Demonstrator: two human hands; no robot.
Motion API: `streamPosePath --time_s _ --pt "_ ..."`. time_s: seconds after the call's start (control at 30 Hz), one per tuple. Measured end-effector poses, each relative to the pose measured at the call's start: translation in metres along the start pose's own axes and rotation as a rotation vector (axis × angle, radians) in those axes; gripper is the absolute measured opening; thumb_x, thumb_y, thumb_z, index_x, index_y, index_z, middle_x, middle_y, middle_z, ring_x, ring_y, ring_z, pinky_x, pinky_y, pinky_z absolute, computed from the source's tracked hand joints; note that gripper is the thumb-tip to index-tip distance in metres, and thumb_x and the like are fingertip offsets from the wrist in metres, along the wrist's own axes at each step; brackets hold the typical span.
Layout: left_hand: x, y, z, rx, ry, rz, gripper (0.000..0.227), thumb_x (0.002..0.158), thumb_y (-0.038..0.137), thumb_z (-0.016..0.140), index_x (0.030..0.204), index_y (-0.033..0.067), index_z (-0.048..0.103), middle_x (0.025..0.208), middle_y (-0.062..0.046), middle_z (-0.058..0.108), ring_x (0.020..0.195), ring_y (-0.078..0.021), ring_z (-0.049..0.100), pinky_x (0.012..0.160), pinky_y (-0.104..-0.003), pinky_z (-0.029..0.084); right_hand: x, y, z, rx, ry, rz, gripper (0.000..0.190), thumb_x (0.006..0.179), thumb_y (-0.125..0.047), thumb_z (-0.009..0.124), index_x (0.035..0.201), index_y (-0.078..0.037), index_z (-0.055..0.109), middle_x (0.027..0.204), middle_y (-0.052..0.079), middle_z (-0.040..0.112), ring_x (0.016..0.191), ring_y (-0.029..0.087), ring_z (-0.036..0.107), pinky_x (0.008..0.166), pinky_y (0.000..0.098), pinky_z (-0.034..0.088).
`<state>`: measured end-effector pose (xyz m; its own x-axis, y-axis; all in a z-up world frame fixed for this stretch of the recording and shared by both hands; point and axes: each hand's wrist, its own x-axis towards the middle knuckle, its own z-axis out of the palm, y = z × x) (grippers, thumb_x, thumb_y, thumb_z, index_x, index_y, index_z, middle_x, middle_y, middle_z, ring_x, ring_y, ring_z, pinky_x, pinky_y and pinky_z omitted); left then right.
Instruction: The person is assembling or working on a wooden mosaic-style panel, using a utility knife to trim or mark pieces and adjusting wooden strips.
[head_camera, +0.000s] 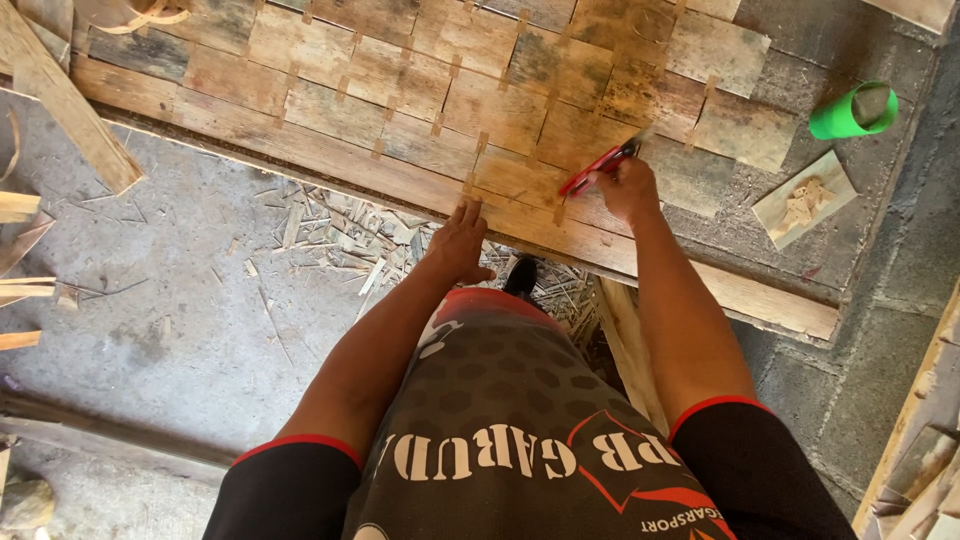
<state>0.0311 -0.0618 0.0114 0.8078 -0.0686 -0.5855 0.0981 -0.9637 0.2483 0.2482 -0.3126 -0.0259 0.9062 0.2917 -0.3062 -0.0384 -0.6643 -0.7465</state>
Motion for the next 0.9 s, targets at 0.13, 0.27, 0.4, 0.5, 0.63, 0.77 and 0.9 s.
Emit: streamPosePath --time_s 0.13,0.27,0.4,0.5,0.63,0.77,0.9 --pt "0.003 -0.004 0.012 0.001 0.027 0.015 0.108 0.076 0.064 0.083 0.146 -0.0059 0.039 0.167 -0.028 0.011 0.156 -0.0444 0.013 0.126 -0.043 0.025 -0.005 0.001 -0.022 -0.044 -0.105 0.086 0.017 0.095 -0.022 0.077 0.102 -0.007 0.072 0.098 0.011 0.075 0.088 0.023 0.072 0.081 0.0377 0.056" --pt "-0.001 0.004 0.008 -0.036 0.071 0.013 0.106 0.075 0.062 0.084 0.145 -0.0043 0.039 0.166 -0.029 0.012 0.155 -0.0483 0.012 0.125 -0.05 0.023 0.013 0.058 -0.043 0.076 0.342 0.009 0.017 0.093 -0.018 0.08 0.103 -0.007 0.071 0.099 0.009 0.076 0.087 0.019 0.072 0.082 0.0351 0.058" --pt "0.001 0.019 0.007 -0.04 0.043 -0.042 0.105 0.076 0.058 0.086 0.147 0.0004 0.035 0.166 -0.035 0.008 0.154 -0.0546 0.009 0.126 -0.054 0.021 0.002 0.083 -0.065 0.301 0.476 0.032 0.019 0.087 -0.014 0.079 0.103 -0.01 0.069 0.096 0.004 0.077 0.085 0.015 0.073 0.078 0.0332 0.059" --pt "0.001 0.034 -0.004 -0.039 0.045 -0.087 0.112 0.081 0.056 0.082 0.158 0.003 0.022 0.164 -0.037 0.01 0.15 -0.0597 0.013 0.121 -0.055 0.027 -0.011 0.086 -0.067 -0.01 0.305 -0.053 0.015 0.093 -0.013 0.081 0.101 -0.003 0.073 0.091 0.01 0.075 0.081 0.02 0.07 0.075 0.0359 0.054" --pt "0.016 0.043 0.006 0.002 0.059 -0.098 0.109 0.082 0.052 0.081 0.162 0.0092 0.02 0.162 -0.034 0.011 0.148 -0.0601 0.015 0.12 -0.057 0.026 -0.005 0.102 -0.056 0.178 0.38 -0.108 0.017 0.091 -0.014 0.082 0.101 -0.003 0.072 0.092 0.008 0.077 0.08 0.018 0.07 0.072 0.0337 0.053" --pt "0.021 0.052 0.016 0.091 0.11 0.064 0.105 0.078 0.052 0.085 0.152 -0.0001 0.032 0.166 -0.029 0.014 0.153 -0.0493 0.016 0.124 -0.052 0.022 -0.001 0.098 -0.052 0.055 0.409 -0.041 0.016 0.09 -0.016 0.083 0.096 -0.004 0.075 0.084 0.009 0.076 0.072 0.017 0.068 0.067 0.0343 0.053" --pt "0.013 0.057 0.012 0.081 0.113 0.102 0.108 0.075 0.052 0.086 0.151 -0.005 0.034 0.166 -0.03 0.016 0.152 -0.0506 0.014 0.124 -0.046 0.022 0.004 0.101 -0.046 0.093 0.39 -0.035 0.015 0.09 -0.016 0.083 0.097 -0.004 0.075 0.084 0.009 0.076 0.073 0.017 0.069 0.068 0.0332 0.053"
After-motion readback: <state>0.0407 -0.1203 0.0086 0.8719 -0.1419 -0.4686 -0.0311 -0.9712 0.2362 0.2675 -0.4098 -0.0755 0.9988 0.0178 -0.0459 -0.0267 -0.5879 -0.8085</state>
